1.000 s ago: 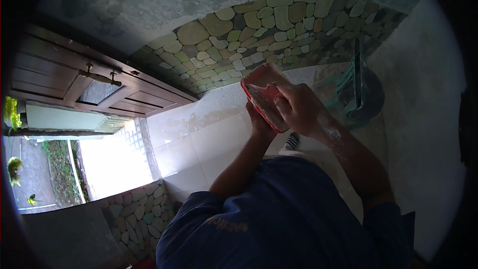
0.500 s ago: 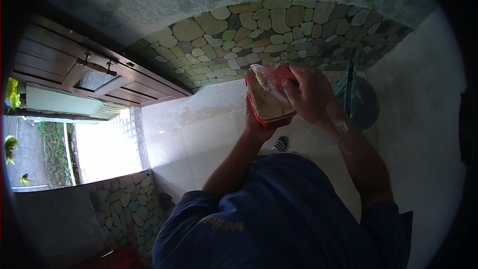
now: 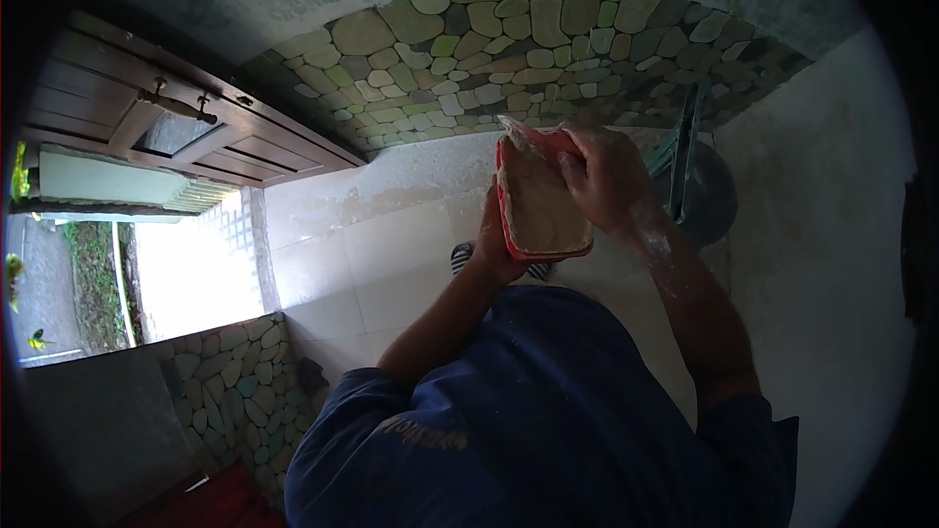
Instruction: The person is applying white plaster or putty to a green wall using a putty knife and a plastic container.
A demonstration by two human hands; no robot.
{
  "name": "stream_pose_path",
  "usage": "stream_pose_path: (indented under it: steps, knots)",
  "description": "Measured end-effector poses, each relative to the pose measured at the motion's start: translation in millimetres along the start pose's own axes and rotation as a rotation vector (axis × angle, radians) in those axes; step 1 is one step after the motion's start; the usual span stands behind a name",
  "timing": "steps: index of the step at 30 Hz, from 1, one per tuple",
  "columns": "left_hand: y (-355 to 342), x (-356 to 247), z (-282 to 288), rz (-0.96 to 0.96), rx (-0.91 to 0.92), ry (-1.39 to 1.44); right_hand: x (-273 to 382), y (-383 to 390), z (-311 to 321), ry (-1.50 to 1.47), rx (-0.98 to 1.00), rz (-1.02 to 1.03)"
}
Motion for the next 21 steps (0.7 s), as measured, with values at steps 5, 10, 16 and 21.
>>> stream_pose_path:
  steps: [5, 10, 16, 21]
  knots:
    - [0.9, -9.3, -1.9, -0.176, 0.134, -0.459, 0.5, 11.6, -8.1, -0.069, -0.055, -0.055]
    - [-8.7, -19.9, -10.1, -0.073, -0.122, -0.327, 4.2, 24.1, -18.2, -0.379, -0.033, -0.278]
    - [-4.4, -41.2, -30.5, -0.592, 0.040, -1.330, 25.6, 22.6, -0.7, -0.518, -0.044, -0.334]
    - [-2.5, -51.0, 22.3, -0.192, -0.007, -0.310, 49.7, 13.2, -5.1, -0.316, 0.135, -0.261]
Point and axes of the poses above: each hand's wrist, its own y-axis away from the middle knuckle, its own z-axis out of the back of the hand, x = y × z, the point moved 4 cm from there along -y, towards the middle knuckle, and after that the axes turned 1 degree about z, right-handed, at the moved point
